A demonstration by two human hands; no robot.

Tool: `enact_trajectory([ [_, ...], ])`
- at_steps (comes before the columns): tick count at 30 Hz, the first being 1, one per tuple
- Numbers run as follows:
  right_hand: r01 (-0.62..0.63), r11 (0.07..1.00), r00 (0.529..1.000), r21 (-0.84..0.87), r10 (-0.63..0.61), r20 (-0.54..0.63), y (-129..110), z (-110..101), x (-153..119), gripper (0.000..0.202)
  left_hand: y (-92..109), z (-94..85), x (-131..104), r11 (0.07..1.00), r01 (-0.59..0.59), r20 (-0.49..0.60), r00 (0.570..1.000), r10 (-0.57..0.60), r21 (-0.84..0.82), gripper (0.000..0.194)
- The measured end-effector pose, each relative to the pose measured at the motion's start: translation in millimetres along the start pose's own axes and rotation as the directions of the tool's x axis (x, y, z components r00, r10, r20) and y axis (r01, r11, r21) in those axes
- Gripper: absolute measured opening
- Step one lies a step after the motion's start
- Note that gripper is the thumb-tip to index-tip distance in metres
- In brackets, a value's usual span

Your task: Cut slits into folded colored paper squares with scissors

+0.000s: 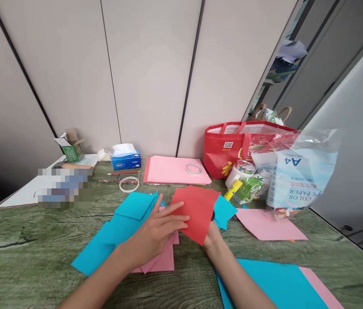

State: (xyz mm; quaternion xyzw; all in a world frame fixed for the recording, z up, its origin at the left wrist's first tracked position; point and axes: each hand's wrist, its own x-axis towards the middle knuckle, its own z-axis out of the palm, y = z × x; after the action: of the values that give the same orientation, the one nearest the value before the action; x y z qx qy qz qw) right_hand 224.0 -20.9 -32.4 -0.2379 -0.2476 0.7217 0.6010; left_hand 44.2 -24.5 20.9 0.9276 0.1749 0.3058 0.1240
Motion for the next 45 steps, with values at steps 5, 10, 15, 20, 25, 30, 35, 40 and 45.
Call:
enact_trajectory([
  [5,0.083,0.996,0.996,0.032,-0.083,-0.024,-11.4,-1.8,2.6,0.049,-10.5,-6.7,-4.7,0.978,0.163,0.168,0.976,-0.141,-0.131,0.037],
  [10,0.09,0.996,0.989,0.013,-0.088,-0.115,-7.0,-1.5,7.9,0.031,-14.9,-7.0,-5.9,0.894,0.28,0.03,0.957,-0.288,-0.349,0.018],
  [15,0.015,1.0,0.987,-0.017,-0.017,-0.161,-7.7,-1.7,8.8,0.026,-24.2,-10.6,-6.8,0.394,0.36,-0.047,0.686,-0.727,-0.846,0.038],
  [20,0.012,0.975,0.998,-0.22,-0.026,-0.062,0.4,7.2,3.7,0.038,-21.6,-2.5,-10.2,-0.008,0.515,0.348,0.569,-0.745,-0.857,0.04],
  [25,0.051,0.942,0.989,-0.331,-0.093,-0.111,4.2,7.7,2.7,0.041,-17.3,-0.2,-12.9,-0.065,0.58,0.457,0.563,-0.689,-0.812,0.033],
  [30,0.02,0.952,0.966,-0.306,-0.097,-0.241,0.5,1.5,6.9,0.041,-31.3,-13.0,-22.0,-0.132,0.544,0.499,0.612,-0.614,-0.829,0.03],
  [35,0.154,0.957,0.884,-0.247,-0.246,-0.398,10.0,-6.7,15.3,0.032,-31.0,-10.3,-18.2,-0.189,0.19,0.265,0.769,-0.581,-0.963,0.058],
  [40,0.258,0.935,0.823,-0.244,-0.345,-0.452,20.4,-1.4,14.3,0.03,-8.5,20.9,-11.8,0.151,0.397,0.245,0.778,-0.579,-0.905,0.081],
  [45,0.303,0.885,0.821,-0.353,-0.431,-0.375,28.1,15.2,5.3,0.036,5.6,43.1,-7.8,0.167,0.551,0.115,0.44,-0.891,-0.817,0.047],
])
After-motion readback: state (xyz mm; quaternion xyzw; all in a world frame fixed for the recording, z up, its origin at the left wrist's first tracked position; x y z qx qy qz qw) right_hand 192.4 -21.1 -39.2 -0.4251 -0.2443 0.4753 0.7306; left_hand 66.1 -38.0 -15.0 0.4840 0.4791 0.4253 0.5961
